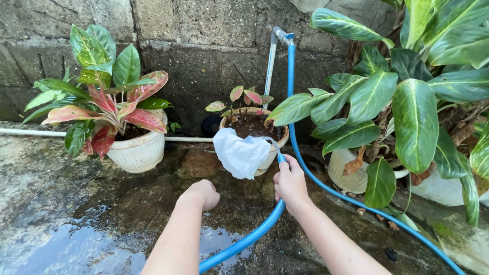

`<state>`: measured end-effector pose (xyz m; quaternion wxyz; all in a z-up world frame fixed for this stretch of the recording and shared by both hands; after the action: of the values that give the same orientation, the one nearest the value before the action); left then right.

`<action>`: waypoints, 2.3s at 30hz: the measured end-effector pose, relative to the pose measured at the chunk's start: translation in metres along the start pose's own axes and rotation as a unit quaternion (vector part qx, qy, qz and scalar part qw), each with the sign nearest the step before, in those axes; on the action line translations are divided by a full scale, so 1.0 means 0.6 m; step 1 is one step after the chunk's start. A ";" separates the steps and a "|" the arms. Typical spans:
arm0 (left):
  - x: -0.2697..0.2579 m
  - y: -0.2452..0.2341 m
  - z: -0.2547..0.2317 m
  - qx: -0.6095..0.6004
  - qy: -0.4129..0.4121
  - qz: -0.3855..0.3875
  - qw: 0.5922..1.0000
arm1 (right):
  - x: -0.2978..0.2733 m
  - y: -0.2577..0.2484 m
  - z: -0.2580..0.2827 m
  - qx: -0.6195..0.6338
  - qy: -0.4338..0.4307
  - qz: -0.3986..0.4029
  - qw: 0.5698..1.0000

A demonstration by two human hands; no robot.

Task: Washing a white cloth under a running water tap in an outdoor garden area.

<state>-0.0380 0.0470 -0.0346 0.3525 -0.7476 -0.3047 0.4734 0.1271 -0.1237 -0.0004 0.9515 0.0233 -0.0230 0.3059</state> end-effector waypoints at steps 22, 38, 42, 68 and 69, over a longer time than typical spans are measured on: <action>0.003 0.038 0.043 0.081 -0.090 0.099 0.988 | 0.012 0.043 -0.023 0.064 -0.001 0.039 0.997; 0.043 0.057 0.111 -0.008 -0.138 0.156 0.978 | 0.024 0.042 -0.024 0.066 -0.010 0.012 0.998; 0.057 0.044 0.125 0.093 -0.121 0.110 0.982 | 0.022 0.045 -0.020 0.056 -0.009 0.011 0.998; -0.024 0.074 -0.131 -0.309 0.085 0.148 0.935 | 0.029 0.049 -0.062 0.063 -0.029 0.018 0.997; -0.031 0.077 -0.139 -0.343 0.090 0.166 0.920 | 0.031 0.051 -0.065 0.077 -0.039 0.012 0.996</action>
<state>0.0376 -0.0138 -0.0376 0.0171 -0.9020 -0.2867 0.3225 0.1256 -0.0858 -0.0374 0.9414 0.1085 -0.0371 0.3172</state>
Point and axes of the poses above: each hand's wrist, its own x-axis towards the middle knuckle, its own y-axis out of the palm, z = x × y, the point moved 2 cm from there along x, towards the middle knuckle, and after that the axes turned 12 degrees about -y, right-handed, at the moved point
